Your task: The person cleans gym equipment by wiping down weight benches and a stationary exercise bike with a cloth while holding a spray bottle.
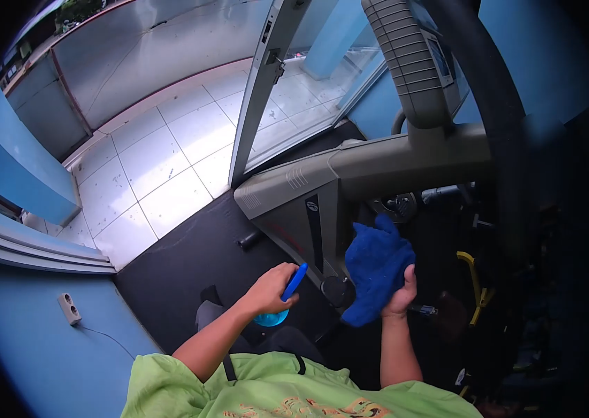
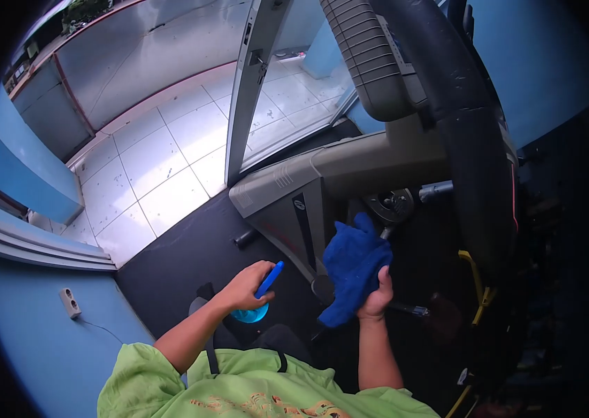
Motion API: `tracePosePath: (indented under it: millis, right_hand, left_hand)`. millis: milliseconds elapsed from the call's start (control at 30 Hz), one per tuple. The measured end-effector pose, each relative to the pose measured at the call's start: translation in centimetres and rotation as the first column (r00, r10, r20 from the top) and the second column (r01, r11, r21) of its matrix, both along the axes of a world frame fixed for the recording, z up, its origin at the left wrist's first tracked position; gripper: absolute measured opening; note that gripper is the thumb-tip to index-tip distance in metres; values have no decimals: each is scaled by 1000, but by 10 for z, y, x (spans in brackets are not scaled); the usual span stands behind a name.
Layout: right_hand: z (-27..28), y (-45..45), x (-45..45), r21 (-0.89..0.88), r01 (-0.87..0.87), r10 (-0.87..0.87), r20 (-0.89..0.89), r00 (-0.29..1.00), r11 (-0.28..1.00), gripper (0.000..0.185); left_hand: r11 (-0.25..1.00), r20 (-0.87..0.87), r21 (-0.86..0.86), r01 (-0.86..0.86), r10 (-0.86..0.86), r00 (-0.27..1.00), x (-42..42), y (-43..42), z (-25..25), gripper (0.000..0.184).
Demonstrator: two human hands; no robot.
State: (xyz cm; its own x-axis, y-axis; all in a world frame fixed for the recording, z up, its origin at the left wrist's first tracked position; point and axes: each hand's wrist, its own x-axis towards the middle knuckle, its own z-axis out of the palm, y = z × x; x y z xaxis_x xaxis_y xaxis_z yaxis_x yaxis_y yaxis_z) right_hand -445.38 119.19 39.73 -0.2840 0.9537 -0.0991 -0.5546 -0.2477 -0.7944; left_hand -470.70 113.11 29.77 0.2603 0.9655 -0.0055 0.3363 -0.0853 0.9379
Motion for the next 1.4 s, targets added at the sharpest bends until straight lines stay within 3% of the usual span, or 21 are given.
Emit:
tracePosePath:
  millis: [67,133,200,267,400,467,533,567,600,633,700,767,833,867,933,1000,1133,1200,1267,1333,1400]
  right_hand:
    - [-40,34,-14,165,-30,30,5,1000,986,78]
    - [-118,78,-17,568,2,-194,278,941,823,73]
    - [-178,133,-37,737,-301,-609,673,420,606,57]
    - [-237,173,-83,922,-351,-986,146,-78,164,44]
    - [-374,208,-59,839,-533,-976,-12,-219,110,35]
    - [-441,183,-38,825,-545,-930,-69,-362,151,32]
    - [-481,138,-26,723,-539,-869,176,-462,433,30]
    - [-525,131,-11,895,-170,-895,433,107,412,26]
    - [-554,141,-4,811,203,-679,291,674,549,22]
    - [-525,154,-9,824,199,-678,272,683,531,22]
    - [-441,163,-26,919,-370,-959,215,184,135,17]
    - [-381,203,-67,957,-262,-989,-141,-35,-127,19]
    - [-336,213,-109,982,-88,-935,132,-330,170,36]
    - [-345,208,-119,977,-92,-931,153,-332,193,36]
    - [-354,203,-135,885,-458,-830,-190,-524,87,43]
    - [-446,206,-99,845,-516,-917,-85,-390,142,38]
    - [-600,152,30,667,-663,-905,37,-424,339,36]
    - [-601,138,58,608,-683,-893,104,-438,405,35]
    - [-572,126,66,652,-534,-829,297,-473,538,51]
    - [-513,148,30,820,-541,-881,-103,-462,187,53]
    - [-449,176,-25,925,-379,-879,-205,-430,-30,51]
  left_hand:
    - [994,61,101,-26,20,998,-3,14,-61,56]
    - [996,87,94,-8,0,996,-7,32,-123,57]
    - [993,88,120,1,-11,996,-6,48,-181,57]
    - [989,87,147,-4,-9,996,-3,64,-232,57]
    - [961,137,261,-86,51,989,7,83,-314,57]
    - [951,-36,309,-24,36,999,16,82,-338,58]
    - [968,-61,249,-15,32,998,25,76,-340,57]
    - [967,-30,252,-35,44,999,26,70,-339,57]
    - [963,-1,265,-48,50,999,26,69,-337,56]
    - [947,23,311,-78,75,997,24,67,-339,56]
    - [971,35,224,-84,78,996,14,65,-330,57]
    - [975,38,203,-94,88,995,12,63,-323,58]
    - [963,-32,243,-118,129,991,13,62,-314,59]
    - [969,-29,219,-118,127,991,15,62,-318,59]
    - [948,-76,278,-156,184,980,15,66,-319,58]
    - [964,-83,228,-139,161,984,14,68,-319,59]
    - [984,-111,159,-85,104,988,22,63,-323,62]
    - [987,-131,154,-56,76,988,23,58,-321,63]
    - [973,-97,228,-41,65,993,28,49,-318,63]
    - [982,-110,186,-9,30,994,27,44,-310,62]
    - [993,-114,112,28,-15,993,26,40,-307,62]
